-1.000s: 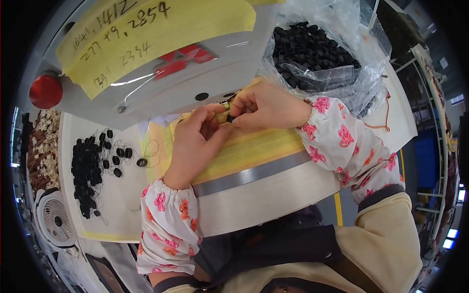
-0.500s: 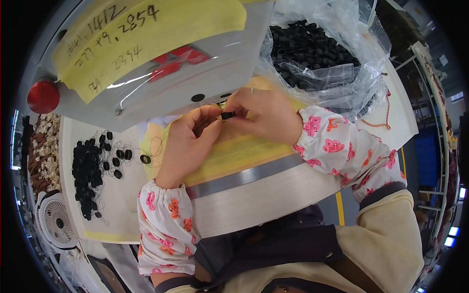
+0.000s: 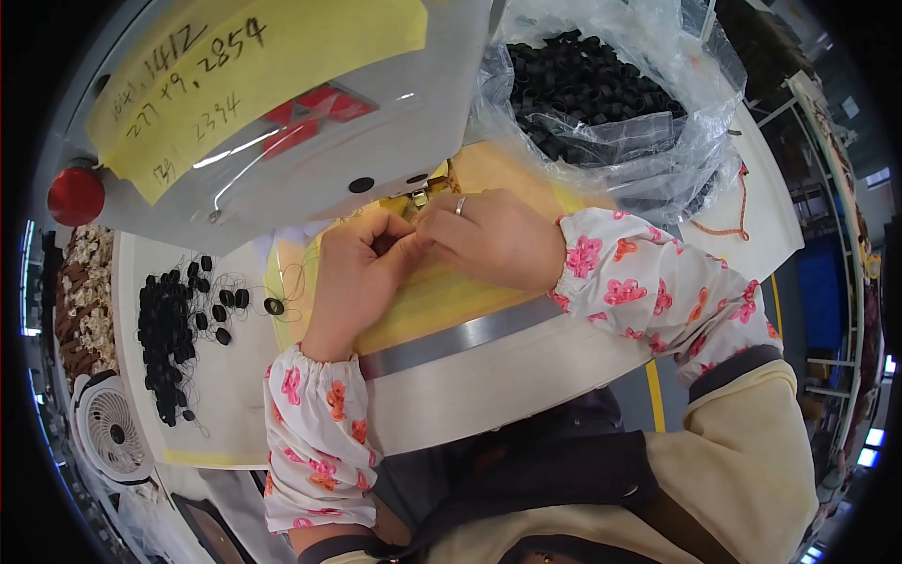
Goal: Assembling and attaching small black plastic components to strips of material using a machine at a workbench.
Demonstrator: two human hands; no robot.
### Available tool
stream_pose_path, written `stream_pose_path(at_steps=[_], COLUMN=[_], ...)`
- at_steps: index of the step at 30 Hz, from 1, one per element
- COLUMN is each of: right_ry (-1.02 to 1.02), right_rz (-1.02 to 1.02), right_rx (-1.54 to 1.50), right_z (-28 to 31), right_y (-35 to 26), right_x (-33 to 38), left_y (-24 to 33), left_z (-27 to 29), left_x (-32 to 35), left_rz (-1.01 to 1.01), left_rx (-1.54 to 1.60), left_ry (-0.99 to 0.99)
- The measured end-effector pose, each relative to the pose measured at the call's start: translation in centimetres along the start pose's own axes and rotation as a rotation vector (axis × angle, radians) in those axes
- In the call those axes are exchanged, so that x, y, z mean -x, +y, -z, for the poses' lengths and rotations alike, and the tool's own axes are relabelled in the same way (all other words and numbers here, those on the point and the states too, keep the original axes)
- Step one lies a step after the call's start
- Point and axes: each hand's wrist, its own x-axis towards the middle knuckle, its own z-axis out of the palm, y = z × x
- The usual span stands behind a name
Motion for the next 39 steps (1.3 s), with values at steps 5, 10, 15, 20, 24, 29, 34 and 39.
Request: stream_pose_path(at_steps=[5, 10, 15, 20, 24, 29, 34, 39], right_ry=[0.041, 0.082, 0.116, 0.153, 0.165, 0.203, 0.164, 0.098], right_rz=[-0.329, -0.428, -0.371, -0.357, -0.345, -0.335, -0.265, -0.358], right_rx=[-0.297, -0.312, -0.187, -0.15, -0.109, -0.116, -0.016, -0.052], right_z=[0.2, 0.0, -0.4, -0.4, -0.6, -1.0, -0.5, 0.1], right_y=[0.8, 1.1, 1.8, 2.2, 2.1, 2.1, 2.3, 2.6], right_x=[-0.3, -0.5, -0.5, -0.5, -0.7, -0.7, -1.0, -1.2], left_y=[-0.3, -0.9, -0.4, -0.1, 0.1, -0.4, 0.2, -0.2], left_z=[-0.9, -1.4, -1.5, -1.5, -1.4, -1.2, -0.9, -0.8], left_x=[-0.5, -0.4, -0.9, -1.4, -1.3, -1.5, -1.6, -1.8], left_rz=[-0.051, -0.124, -0.053, 0.024, 0.109, 0.035, 0.115, 0.166], left_rx=[-0.03, -0.055, -0.218, -0.297, -0.152, -0.066, -0.213, -0.269], left_ry=[0.117, 0.264, 0.252, 0.253, 0.274, 0.258, 0.256, 0.247])
